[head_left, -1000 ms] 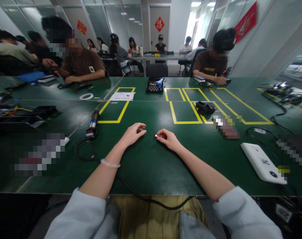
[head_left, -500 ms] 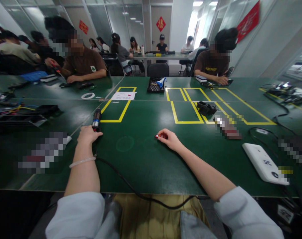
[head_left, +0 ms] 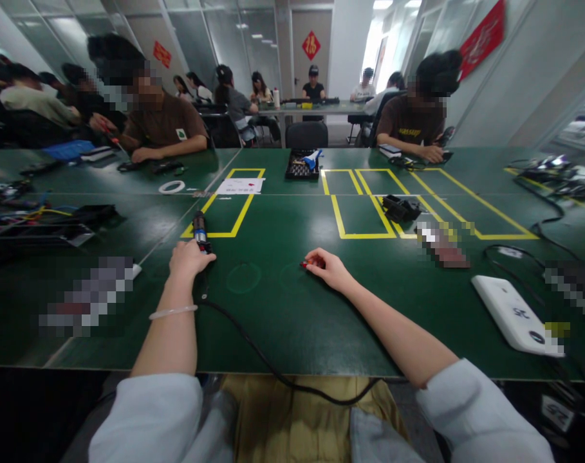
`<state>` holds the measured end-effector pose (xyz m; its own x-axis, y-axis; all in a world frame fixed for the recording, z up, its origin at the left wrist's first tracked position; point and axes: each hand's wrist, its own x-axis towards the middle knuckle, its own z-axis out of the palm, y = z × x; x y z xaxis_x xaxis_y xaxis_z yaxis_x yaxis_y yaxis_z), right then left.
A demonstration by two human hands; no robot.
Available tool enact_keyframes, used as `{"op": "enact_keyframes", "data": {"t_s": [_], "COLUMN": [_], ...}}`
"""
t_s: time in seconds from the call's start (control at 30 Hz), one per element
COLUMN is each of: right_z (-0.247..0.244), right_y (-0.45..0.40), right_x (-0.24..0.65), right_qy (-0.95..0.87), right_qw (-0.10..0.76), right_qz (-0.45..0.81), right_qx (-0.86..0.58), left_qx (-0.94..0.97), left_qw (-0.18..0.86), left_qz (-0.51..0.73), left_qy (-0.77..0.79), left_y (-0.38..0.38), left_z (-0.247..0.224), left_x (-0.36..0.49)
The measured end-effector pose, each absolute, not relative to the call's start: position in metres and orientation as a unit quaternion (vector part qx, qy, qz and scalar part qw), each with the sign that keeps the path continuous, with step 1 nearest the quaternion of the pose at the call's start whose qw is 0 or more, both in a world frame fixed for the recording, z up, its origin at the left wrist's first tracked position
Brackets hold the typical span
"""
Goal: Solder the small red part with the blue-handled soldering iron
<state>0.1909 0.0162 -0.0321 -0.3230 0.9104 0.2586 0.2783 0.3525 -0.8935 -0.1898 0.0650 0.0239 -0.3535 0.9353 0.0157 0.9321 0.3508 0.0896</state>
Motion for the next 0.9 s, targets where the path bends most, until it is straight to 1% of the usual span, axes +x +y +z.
{"op": "enact_keyframes", "data": {"t_s": [0.27, 0.47, 0.67, 0.9], "right_z": [-0.03, -0.032, -0.031, -0.03], "right_y": [0.015, 0.015, 0.014, 0.013], "right_x": [0.191, 0.191, 0.19, 0.188], "right_qy": [-0.726, -0.741, -0.765, -0.779], "right_qw": [0.415, 0.419, 0.415, 0.388], "right_qz": [0.367, 0.334, 0.277, 0.23], "right_qx": [-0.409, -0.404, -0.406, -0.436], "left_qx": [0.696, 0.787, 0.837, 0.862], "left_qw": [0.009, 0.07, 0.123, 0.146], "left_qz": [0.073, 0.121, 0.172, 0.188], "left_qy": [0.715, 0.601, 0.504, 0.448], "left_y": [0.065, 0.057, 0.037, 0.026], "left_z": [0.012, 0.001, -0.005, -0.006], "left_x": [-0.128, -0.073, -0.023, -0.007]}}
